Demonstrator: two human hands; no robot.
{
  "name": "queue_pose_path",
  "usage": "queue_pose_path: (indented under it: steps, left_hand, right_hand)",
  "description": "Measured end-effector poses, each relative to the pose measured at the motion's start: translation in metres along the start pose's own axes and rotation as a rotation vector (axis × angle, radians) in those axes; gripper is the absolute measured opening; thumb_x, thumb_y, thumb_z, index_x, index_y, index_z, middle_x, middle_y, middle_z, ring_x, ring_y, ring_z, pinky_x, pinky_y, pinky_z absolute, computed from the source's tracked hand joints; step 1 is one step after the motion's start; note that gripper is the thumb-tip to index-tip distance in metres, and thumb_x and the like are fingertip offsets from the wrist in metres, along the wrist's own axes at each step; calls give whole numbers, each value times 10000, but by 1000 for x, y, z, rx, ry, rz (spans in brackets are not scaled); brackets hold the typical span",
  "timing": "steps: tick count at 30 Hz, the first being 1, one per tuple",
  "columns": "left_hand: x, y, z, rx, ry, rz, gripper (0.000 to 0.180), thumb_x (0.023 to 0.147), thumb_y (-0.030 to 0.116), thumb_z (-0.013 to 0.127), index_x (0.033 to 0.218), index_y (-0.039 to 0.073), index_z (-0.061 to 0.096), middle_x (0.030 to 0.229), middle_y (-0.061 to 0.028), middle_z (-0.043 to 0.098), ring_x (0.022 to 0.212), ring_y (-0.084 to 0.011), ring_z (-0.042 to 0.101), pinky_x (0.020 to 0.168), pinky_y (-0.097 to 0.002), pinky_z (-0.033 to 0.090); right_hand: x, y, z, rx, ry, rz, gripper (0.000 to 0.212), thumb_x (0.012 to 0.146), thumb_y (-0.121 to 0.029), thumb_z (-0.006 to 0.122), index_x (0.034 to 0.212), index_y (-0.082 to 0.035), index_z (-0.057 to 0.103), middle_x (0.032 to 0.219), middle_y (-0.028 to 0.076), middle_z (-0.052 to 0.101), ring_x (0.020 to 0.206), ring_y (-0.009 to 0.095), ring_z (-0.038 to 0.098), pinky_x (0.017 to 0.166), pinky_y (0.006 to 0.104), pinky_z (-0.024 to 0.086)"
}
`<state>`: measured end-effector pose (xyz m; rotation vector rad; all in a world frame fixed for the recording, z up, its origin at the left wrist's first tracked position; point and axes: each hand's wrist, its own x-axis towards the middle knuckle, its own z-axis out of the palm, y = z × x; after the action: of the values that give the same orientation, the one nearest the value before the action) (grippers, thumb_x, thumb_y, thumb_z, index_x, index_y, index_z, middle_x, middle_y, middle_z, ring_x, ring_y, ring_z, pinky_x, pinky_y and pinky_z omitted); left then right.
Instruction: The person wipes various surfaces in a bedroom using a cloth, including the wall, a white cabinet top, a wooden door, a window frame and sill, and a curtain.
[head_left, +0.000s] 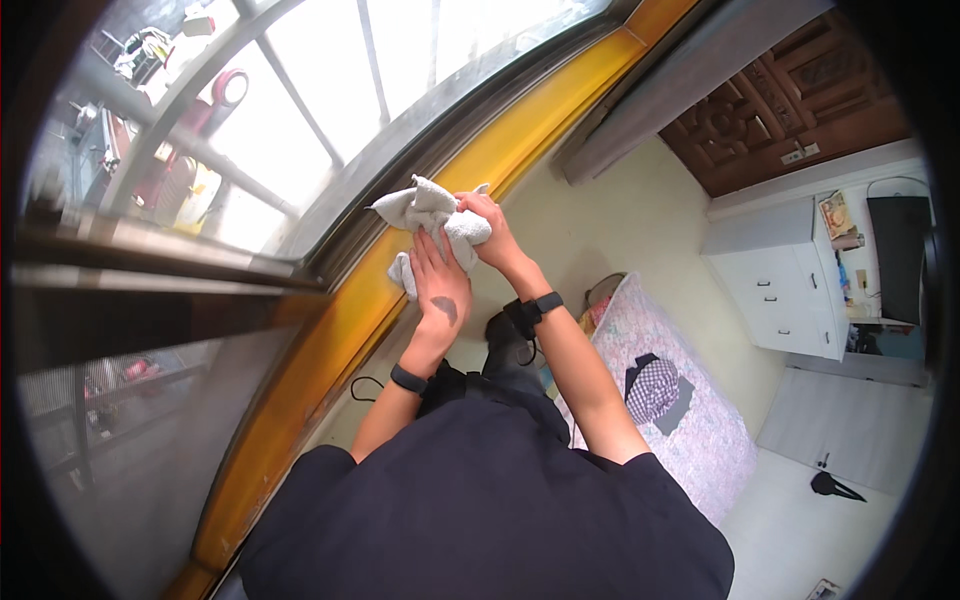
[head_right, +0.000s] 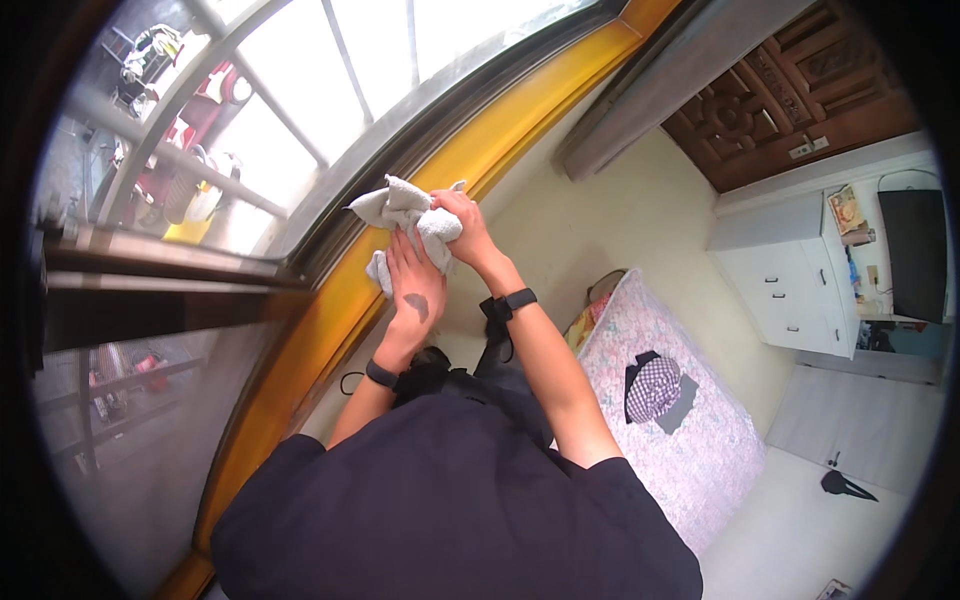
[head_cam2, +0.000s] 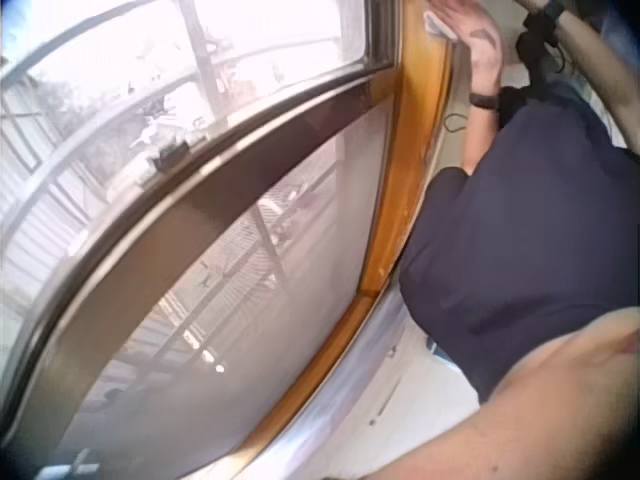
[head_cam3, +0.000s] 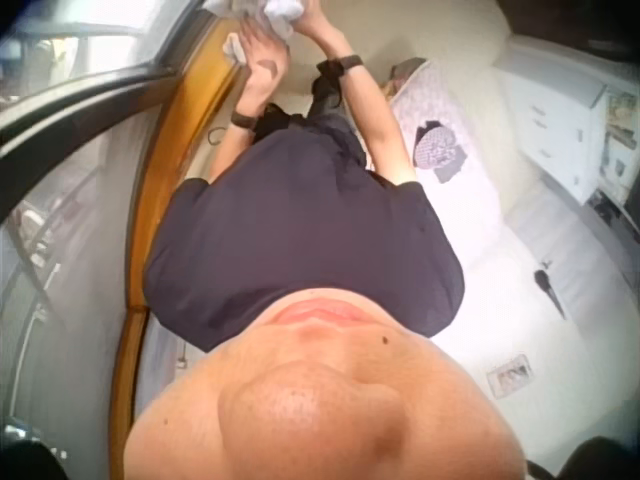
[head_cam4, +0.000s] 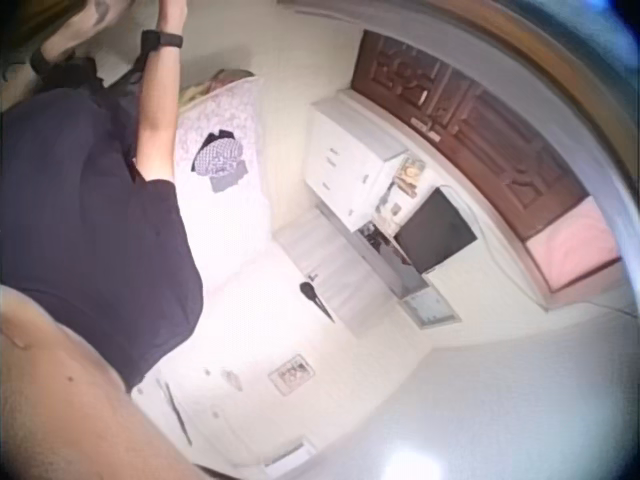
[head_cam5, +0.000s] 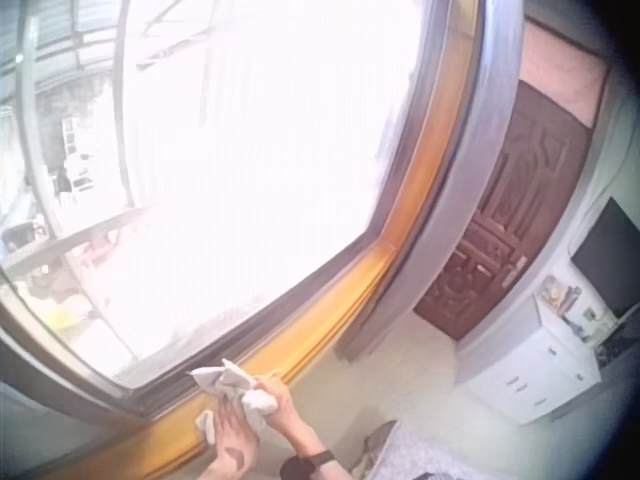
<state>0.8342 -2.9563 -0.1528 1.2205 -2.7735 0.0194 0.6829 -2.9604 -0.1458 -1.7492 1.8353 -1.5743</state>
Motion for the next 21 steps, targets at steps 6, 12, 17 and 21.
queue_pose_path:
  steps: [6, 12, 17, 21]
  left_hand:
    - [35, 51, 29, -103, -42, -50, 937, 829, 319, 677, 1526, -73, 188, 1555, -324, 193, 1477, -420, 177, 1197, -497, 172]
    - [91, 88, 74, -169, -27, -89, 944, 818, 258, 692, 1520, -78, 158, 1554, -314, 189, 1469, -427, 187, 1196, -514, 173]
    - [138, 129, 81, -202, -93, -99, 878, 847, 230, 653, 1511, -84, 173, 1552, -314, 191, 1464, -440, 177, 1193, -529, 170]
    - [187, 162, 93, -223, -19, -17, 866, 817, 162, 674, 1493, -98, 199, 1533, -333, 200, 1426, -480, 222, 1167, -559, 200]
  right_hand:
    - [-1, 65, -34, -6, 24, -83, 275, 723, -114, 766, 934, -39, 607, 1059, 163, 683, 1001, 370, 630, 864, 438, 503]
    - [23, 138, -71, -5, -77, -65, 281, 736, -102, 746, 974, -55, 603, 1046, 141, 664, 1011, 352, 610, 875, 431, 483]
    - [48, 190, -110, 60, -124, -60, 264, 747, -110, 726, 975, -71, 597, 1054, 121, 650, 1033, 341, 600, 852, 433, 482]
    - [65, 230, -149, 64, -99, 33, 279, 727, -106, 735, 963, -64, 592, 1060, 132, 648, 1035, 354, 596, 869, 444, 481]
